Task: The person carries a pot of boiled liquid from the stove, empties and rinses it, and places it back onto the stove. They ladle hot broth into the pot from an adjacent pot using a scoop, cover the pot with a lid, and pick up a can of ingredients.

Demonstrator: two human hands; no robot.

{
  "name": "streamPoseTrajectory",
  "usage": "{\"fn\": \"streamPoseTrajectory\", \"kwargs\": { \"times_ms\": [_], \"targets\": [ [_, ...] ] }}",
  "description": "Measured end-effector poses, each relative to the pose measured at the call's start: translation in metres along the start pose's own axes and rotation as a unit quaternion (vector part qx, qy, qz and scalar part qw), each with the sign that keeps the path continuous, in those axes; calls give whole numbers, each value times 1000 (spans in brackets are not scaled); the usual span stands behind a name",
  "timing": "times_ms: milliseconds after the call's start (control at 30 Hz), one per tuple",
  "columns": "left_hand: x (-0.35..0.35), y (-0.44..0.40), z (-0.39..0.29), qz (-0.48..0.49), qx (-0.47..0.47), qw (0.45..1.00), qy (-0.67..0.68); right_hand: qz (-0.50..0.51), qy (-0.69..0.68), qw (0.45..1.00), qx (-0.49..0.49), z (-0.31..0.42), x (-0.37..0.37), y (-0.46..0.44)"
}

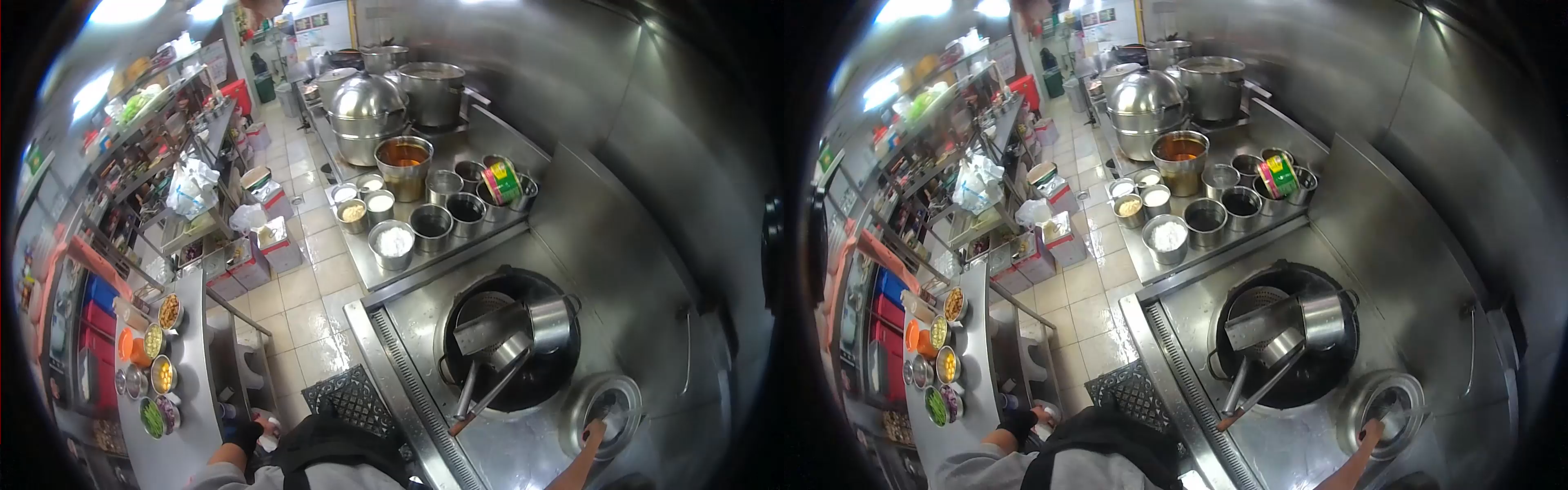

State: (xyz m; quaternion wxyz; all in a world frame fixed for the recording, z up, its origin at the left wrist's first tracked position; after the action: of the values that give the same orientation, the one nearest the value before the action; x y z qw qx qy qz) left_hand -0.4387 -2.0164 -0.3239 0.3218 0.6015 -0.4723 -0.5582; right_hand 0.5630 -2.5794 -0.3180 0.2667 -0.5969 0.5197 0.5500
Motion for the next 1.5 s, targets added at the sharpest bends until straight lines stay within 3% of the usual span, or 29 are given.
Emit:
{"fn": "streamPoseTrajectory", "kwargs": {
  "times_ms": [33,67,133,200,267,300,367,400,500,533,567,667,733,833,867,900,967,1067,1167,1200,1267,1333,1500],
  "targets": [
    [8,19,-9,-21,33,997,-71,-27,-63,998,14,-5,13,-8],
    [16,37,-14,-18,-66,997,25,-42,-148,988,4,-1,7,-16],
    [29,77,-35,-6,-256,944,210,-64,-315,947,-14,8,-6,-9],
    [42,88,-34,18,-165,982,87,-80,-471,878,-27,16,-20,16],
    [96,26,52,22,-179,980,79,-99,-660,744,39,29,-32,30],
    [99,31,48,26,-185,978,95,-120,-738,660,67,37,-41,39],
    [84,67,24,33,-199,972,121,-22,-886,424,185,49,-67,54],
    [79,74,17,41,-205,969,135,-185,-831,521,62,52,-54,59],
    [64,61,28,73,-224,955,179,-29,-989,147,-5,39,-45,66],
    [60,36,51,66,-192,964,173,10,-999,14,28,41,-44,69],
    [54,15,69,59,-160,971,166,-27,-998,2,54,49,-53,77],
    [16,4,67,2,-117,987,110,-44,-999,-8,-16,58,-59,85],
    [-22,19,37,-21,-90,990,107,-45,-997,-5,-60,54,-59,88],
    [-62,46,-15,-97,-167,969,156,-28,-999,-19,-26,51,-79,106],
    [-69,45,-19,-91,-120,977,151,3,-998,-44,-48,53,-86,110],
    [-76,44,-23,-84,-72,983,146,-9,-998,-30,-51,53,-93,114],
    [-85,35,-29,-81,-173,958,213,-29,-998,-1,-59,57,-109,124],
    [-98,22,-31,-52,-156,967,193,-62,-996,46,-46,58,-122,127],
    [-102,-12,0,-23,-132,976,170,-69,-995,63,-43,65,-145,134],
    [-102,-25,16,-21,-140,975,174,-125,-984,104,-67,70,-152,139],
    [-104,-50,46,-15,-155,971,182,-114,-988,98,-47,83,-180,150],
    [-112,-77,74,25,-93,992,78,-110,-989,85,-52,98,-202,155],
    [-152,-142,153,144,65,986,-56,-158,-973,153,-63,179,-295,184]
  ]
}}
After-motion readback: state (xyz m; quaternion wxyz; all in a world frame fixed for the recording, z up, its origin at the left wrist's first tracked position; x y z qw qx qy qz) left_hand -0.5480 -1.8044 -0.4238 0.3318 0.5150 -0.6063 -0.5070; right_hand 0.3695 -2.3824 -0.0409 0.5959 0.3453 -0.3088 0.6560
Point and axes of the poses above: each hand's wrist, its own y-axis away from the middle knuckle, its own x-axis out of the palm, z = x × y, the point moved 2 cm from there along -y, towards the middle knuckle, and after that the axes turned 8 degrees about y, right-handed, at the moved point
